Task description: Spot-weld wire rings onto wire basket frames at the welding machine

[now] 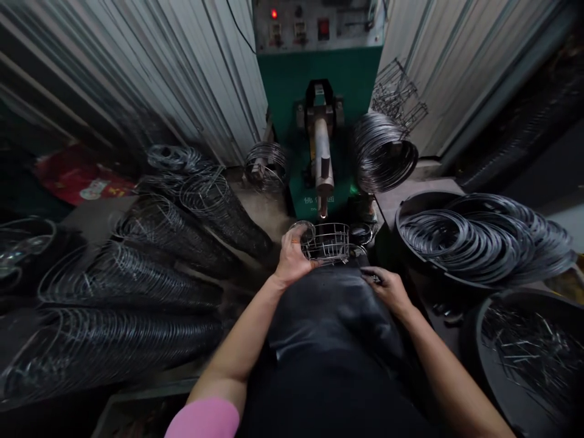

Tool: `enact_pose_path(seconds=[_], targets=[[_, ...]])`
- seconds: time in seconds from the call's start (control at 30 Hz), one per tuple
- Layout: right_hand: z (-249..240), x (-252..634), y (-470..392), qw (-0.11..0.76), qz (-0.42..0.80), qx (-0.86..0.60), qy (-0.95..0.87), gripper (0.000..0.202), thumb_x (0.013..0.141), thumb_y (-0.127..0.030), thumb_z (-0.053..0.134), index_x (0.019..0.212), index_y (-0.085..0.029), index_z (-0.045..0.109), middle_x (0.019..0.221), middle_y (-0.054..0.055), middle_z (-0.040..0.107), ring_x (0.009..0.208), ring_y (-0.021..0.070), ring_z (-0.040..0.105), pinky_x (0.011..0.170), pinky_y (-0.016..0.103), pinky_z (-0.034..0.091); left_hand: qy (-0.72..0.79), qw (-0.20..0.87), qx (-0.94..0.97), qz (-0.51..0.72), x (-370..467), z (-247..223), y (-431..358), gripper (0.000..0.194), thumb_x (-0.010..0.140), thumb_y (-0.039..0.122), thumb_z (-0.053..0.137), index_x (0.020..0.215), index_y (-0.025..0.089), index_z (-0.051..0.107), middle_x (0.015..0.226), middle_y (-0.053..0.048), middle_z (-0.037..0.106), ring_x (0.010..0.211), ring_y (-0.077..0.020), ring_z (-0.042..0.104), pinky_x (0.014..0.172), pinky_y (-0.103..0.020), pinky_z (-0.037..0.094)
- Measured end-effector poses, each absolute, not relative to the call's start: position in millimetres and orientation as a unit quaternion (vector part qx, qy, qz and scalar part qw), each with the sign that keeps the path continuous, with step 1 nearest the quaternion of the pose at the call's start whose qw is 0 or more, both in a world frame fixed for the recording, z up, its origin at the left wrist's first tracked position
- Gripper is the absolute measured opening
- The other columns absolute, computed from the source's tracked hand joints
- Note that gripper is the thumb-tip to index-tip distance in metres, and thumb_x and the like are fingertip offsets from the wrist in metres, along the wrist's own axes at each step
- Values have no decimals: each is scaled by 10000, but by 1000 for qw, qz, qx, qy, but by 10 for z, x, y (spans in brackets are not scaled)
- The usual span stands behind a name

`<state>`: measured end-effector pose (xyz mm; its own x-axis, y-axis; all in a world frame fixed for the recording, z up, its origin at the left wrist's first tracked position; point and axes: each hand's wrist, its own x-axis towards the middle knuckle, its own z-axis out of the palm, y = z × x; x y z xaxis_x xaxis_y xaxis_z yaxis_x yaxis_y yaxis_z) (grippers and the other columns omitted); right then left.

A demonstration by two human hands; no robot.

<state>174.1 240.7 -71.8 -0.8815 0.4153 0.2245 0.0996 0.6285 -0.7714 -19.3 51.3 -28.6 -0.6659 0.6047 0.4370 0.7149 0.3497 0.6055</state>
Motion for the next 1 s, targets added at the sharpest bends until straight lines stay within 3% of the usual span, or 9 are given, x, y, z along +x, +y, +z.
enact_pose_path(seconds=[0.1, 0.2, 0.33, 0.5, 0.67, 1.0], targets=[[-180, 1456, 2360, 104, 322, -114, -934, 215, 714, -226, 623, 928, -231, 604, 800, 26, 678, 718, 198, 635, 631, 269, 456, -824, 95, -426, -360, -87, -208, 616, 879, 475, 321, 817, 1225, 174, 384, 1246, -139, 483, 1192, -314, 430, 1014, -461, 331], [56, 1175, 2272, 57, 263, -145, -952, 221, 681, -158, 618, 891, -217, 581, 717, 9, 651, 655, 184, 614, 574, 241, 421, -825, 97, -442, -339, 0, -187, 691, 806, 497, 333, 802, 1189, 185, 414, 1251, -136, 489, 1186, -315, 435, 1001, -477, 323], [-100, 1011, 2167, 114, 278, -149, -942, 204, 712, -143, 565, 902, -213, 584, 747, 14, 650, 694, 181, 619, 622, 249, 444, -814, 93, -450, -354, 7, -202, 705, 723, 489, 341, 808, 1108, 177, 472, 1219, -135, 512, 1166, -310, 449, 1000, -475, 318], [-254, 1033, 2194, 136, 372, 42, -917, 206, 818, -161, 474, 955, -190, 624, 925, 67, 657, 871, 176, 617, 779, 286, 469, -812, 38, -451, -369, -112, -243, 648, 600, 443, 295, 831, 960, 184, 549, 1204, -121, 512, 1153, -291, 462, 978, -430, 370], [-147, 961, 2279, 103, 348, 78, -929, 249, 799, -190, 563, 1041, -170, 616, 962, 88, 640, 885, 195, 610, 762, 302, 480, -808, -5, -430, -402, -230, -287, 652, 601, 431, 292, 844, 962, 181, 584, 1212, -112, 494, 1177, -284, 446, 997, -420, 376], [-214, 704, 2332, 118, 350, 67, -927, 181, 784, -107, 569, 924, -178, 660, 852, 56, 662, 795, 175, 630, 710, 275, 486, -798, -17, -441, -411, -495, -373, 695, 613, 469, 305, 838, 1034, 215, 618, 1257, -100, 439, 1203, -279, 427, 1024, -436, 367]])
